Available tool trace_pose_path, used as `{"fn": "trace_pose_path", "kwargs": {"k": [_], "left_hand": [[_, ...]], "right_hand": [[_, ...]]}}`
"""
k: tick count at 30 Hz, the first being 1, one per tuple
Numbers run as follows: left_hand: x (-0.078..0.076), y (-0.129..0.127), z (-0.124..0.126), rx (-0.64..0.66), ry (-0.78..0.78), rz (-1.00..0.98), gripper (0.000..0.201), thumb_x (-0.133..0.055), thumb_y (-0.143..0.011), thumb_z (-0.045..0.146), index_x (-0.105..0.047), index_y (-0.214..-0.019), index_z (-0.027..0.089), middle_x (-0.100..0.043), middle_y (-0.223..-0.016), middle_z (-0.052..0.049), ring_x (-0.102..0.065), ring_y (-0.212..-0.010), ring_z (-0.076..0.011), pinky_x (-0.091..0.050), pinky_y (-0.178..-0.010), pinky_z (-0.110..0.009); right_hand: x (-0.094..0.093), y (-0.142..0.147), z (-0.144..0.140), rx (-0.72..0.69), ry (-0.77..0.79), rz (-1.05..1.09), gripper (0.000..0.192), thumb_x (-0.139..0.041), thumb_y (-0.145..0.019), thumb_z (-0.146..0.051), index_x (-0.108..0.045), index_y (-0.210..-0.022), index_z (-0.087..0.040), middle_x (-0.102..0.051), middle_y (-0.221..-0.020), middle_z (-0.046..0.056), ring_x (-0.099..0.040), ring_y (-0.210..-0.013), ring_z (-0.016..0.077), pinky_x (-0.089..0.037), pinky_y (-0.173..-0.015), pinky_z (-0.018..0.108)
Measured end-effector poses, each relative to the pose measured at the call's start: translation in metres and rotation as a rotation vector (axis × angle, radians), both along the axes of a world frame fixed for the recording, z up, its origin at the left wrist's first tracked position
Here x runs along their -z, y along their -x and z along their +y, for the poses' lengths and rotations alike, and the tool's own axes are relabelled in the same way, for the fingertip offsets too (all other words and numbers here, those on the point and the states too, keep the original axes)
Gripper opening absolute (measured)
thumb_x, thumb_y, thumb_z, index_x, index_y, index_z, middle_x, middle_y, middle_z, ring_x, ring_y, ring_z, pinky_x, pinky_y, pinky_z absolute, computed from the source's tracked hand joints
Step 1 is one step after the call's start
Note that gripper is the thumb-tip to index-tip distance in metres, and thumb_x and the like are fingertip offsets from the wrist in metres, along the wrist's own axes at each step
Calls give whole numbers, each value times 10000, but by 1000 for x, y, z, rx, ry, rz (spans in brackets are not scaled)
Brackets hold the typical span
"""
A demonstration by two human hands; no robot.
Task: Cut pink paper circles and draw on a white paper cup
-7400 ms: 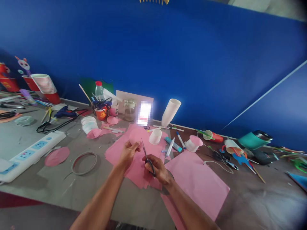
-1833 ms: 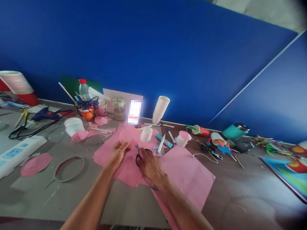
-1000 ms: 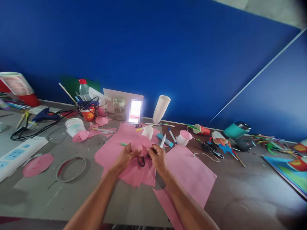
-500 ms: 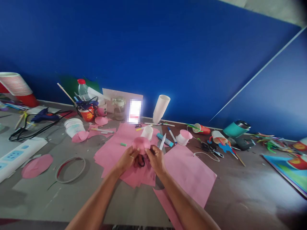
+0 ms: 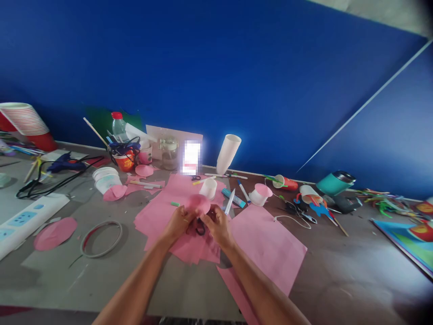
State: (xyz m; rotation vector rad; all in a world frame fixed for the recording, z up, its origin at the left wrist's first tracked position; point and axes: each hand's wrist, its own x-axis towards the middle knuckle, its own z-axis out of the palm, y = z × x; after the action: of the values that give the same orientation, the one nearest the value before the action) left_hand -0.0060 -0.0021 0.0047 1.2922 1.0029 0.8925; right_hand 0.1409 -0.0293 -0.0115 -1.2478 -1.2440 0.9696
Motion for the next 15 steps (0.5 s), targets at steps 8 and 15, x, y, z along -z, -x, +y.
{"fn": "trace_pose_path", "kwargs": {"k": [8,15], "left_hand": [[-5,-3,1,-22,22,-59,371,-787,-624,485,-629,-560,156,-507,-410,34,-342,-352,-61,-216,-376,-210],[-2,1,2,-33,14,-5,317,-760,-637,432,-642,-695,144,-494,-487,48,-388,-454,-83,-289,-442,-210]], "right_hand": [[-5,-1,-1,51,-20,-122,264,-611,-788,-420,-630,-701,-172,-600,-600,2,-504,-550,132,-402,-510,245],[-2,-4,-1,73,-46,-193,337,-526,-852,-446,-540,-623,-199,-498,-511,-28,-418,-476,115,-341,-470,247]]}}
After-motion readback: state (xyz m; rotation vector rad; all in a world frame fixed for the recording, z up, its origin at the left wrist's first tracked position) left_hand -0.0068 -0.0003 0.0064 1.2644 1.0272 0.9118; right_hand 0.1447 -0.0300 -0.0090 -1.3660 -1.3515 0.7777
